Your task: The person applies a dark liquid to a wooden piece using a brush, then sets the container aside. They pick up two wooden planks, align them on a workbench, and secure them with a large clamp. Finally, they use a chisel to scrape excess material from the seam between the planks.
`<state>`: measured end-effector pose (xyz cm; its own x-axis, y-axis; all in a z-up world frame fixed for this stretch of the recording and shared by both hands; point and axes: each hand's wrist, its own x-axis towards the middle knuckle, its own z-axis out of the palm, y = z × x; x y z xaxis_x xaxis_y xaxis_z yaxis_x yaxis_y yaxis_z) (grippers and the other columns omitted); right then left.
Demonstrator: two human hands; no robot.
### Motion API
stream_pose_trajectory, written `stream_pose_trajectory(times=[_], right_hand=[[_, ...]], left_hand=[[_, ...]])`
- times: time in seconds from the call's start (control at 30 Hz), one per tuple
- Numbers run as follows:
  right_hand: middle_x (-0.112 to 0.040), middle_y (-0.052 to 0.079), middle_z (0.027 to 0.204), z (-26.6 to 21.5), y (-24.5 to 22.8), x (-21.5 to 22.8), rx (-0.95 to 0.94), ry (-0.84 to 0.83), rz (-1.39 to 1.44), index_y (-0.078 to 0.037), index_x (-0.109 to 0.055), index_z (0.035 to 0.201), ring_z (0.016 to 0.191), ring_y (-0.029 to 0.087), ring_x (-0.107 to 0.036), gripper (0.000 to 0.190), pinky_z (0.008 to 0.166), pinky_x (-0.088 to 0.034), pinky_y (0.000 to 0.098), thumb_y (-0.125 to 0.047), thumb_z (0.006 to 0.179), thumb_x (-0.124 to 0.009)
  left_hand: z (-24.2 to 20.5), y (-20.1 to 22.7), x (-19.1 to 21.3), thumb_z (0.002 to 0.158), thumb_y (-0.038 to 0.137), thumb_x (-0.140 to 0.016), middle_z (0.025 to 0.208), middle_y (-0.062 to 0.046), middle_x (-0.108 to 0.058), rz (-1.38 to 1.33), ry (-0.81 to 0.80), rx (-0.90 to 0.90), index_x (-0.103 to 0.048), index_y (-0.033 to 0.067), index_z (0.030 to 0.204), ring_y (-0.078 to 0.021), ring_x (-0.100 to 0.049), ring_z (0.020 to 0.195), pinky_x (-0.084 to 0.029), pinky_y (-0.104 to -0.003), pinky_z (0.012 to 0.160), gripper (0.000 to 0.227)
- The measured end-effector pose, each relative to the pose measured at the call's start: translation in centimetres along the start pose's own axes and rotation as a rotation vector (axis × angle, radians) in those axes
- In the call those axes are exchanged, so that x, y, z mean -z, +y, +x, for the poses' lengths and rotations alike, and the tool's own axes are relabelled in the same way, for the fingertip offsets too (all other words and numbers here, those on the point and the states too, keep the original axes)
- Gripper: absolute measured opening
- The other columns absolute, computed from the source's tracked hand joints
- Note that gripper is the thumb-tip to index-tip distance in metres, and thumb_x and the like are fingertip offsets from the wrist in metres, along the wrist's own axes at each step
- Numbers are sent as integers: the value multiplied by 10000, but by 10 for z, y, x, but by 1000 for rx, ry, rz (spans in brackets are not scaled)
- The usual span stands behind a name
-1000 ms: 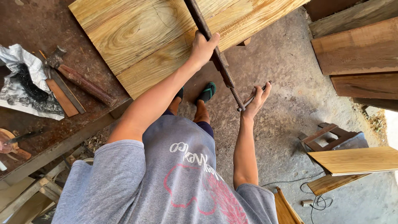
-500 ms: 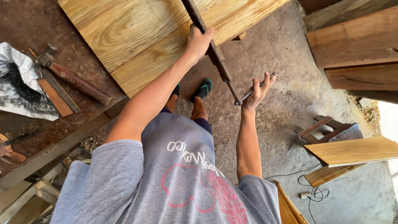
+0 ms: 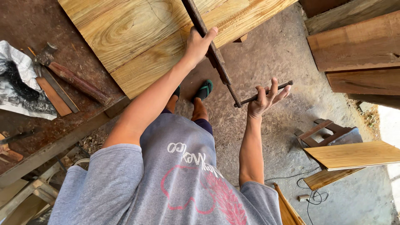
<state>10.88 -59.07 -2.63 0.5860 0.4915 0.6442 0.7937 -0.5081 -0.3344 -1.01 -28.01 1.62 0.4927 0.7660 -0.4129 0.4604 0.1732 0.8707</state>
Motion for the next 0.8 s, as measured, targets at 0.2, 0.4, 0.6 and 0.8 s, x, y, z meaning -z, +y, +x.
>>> stream_pose_trajectory(times=[0.2, 0.4, 0.6, 0.8], right_hand=[[-519, -27, 1578, -8, -2, -2, -62, -5, 23, -103, -686, 776, 1613, 323, -158, 229, 1356, -160, 598, 79, 915, -691], [-527, -28, 1582, -12, -7, -1, -145, -35, 33, -125, -672, 737, 1607, 330, -169, 254, 1352, -164, 584, 8, 923, -782], [-496, 1, 1592, -18, -7, -5, -186, -91, 20, -121, -676, 758, 1596, 362, -158, 218, 1345, -165, 600, -14, 906, -796], [-493, 11, 1588, -23, -2, -14, -203, -129, 12, -116, -662, 781, 1584, 380, -184, 210, 1329, -209, 610, -41, 898, -819]], left_hand=[[-96, -32, -2, 824, 610, -741, 840, -48, -590, -731, 17, 361, -580, 53, 1004, -186, -625, 748, -594, -353, 668, 607], [-67, -52, -38, 849, 359, -808, 906, -15, -658, -1198, 312, 441, -657, 62, 1035, -164, -661, 825, -563, -303, 721, 382], [-57, -59, -51, 868, 324, -795, 863, -29, -705, -1087, 478, 536, -684, 69, 957, -122, -680, 755, -517, -225, 605, 291], [-46, -72, -57, 887, 280, -815, 844, -50, -683, -1154, 497, 489, -668, 32, 934, -145, -675, 727, -549, -246, 617, 292]])
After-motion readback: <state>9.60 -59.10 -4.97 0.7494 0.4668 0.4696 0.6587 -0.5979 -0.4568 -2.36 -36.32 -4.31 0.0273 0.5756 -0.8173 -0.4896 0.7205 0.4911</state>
